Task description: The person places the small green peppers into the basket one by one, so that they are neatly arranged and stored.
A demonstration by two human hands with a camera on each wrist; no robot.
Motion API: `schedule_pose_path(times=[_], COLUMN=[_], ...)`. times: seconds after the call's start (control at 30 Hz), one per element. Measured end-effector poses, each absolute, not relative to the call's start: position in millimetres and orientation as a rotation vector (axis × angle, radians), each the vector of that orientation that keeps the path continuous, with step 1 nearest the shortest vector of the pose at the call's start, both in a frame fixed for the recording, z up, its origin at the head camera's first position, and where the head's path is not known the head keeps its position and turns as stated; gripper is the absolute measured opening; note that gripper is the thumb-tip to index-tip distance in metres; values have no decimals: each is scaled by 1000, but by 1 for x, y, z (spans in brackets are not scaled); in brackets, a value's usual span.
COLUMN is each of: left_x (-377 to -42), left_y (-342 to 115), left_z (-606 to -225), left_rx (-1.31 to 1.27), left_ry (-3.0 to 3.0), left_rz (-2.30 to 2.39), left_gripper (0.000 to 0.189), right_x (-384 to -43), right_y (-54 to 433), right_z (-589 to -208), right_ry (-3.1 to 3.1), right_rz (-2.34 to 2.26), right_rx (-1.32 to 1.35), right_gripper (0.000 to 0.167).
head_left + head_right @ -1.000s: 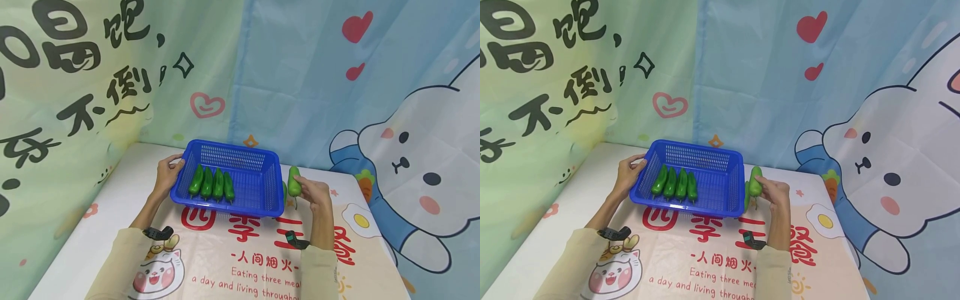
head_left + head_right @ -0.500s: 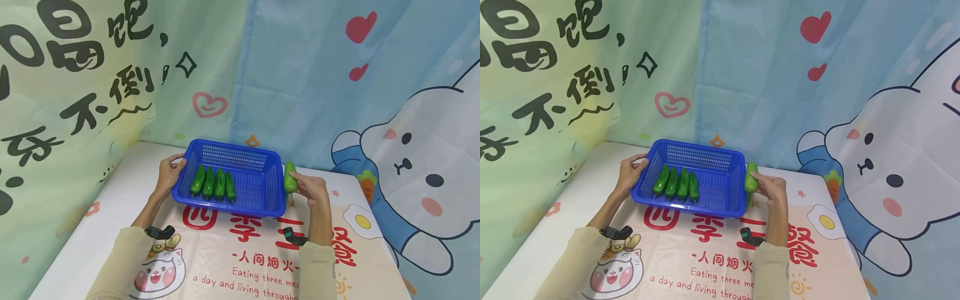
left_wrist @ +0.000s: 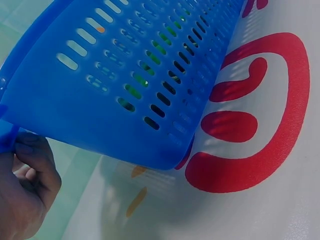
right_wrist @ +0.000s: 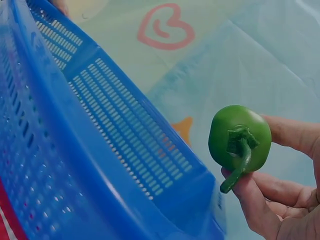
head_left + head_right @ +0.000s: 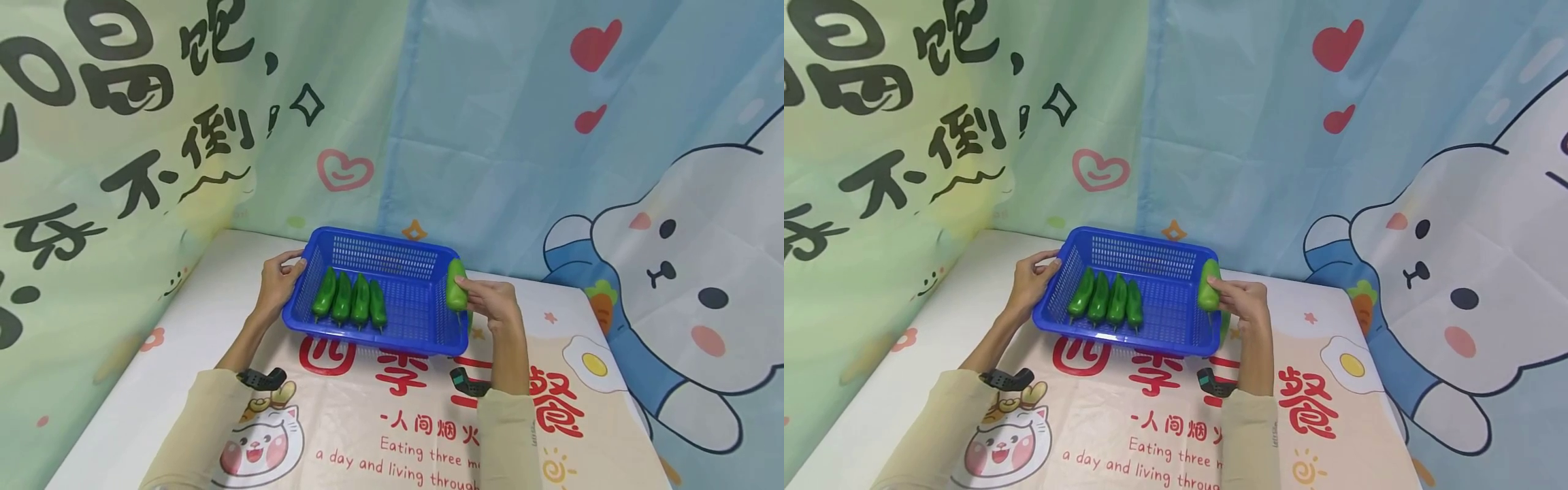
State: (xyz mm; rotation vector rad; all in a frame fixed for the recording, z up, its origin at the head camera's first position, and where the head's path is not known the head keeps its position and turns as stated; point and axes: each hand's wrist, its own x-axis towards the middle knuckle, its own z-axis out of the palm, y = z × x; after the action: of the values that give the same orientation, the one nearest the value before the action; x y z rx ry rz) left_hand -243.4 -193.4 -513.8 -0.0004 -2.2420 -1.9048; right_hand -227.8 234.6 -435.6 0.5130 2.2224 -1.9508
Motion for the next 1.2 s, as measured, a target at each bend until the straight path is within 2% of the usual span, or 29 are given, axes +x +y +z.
schedule_pose_path(times=[0.37,0.73,1.2], left_x=[-241,-240,-241], left_y=[-192,-192,-193], left_z=[-514,-513,-513], left_rx=[-9,-8,-21], left_ry=[-2237,-2240,-2233], left_rz=[-1906,-1901,-1921], left_gripper=[41,42,43], right_x=[-231,-237,-243], right_y=[211,191,162], right_z=[-442,-446,-457], right_ry=[2232,2268,2369], right_rz=[-1903,-1848,-1696], right_rx=[375,338,373], right_gripper=[55,57,46])
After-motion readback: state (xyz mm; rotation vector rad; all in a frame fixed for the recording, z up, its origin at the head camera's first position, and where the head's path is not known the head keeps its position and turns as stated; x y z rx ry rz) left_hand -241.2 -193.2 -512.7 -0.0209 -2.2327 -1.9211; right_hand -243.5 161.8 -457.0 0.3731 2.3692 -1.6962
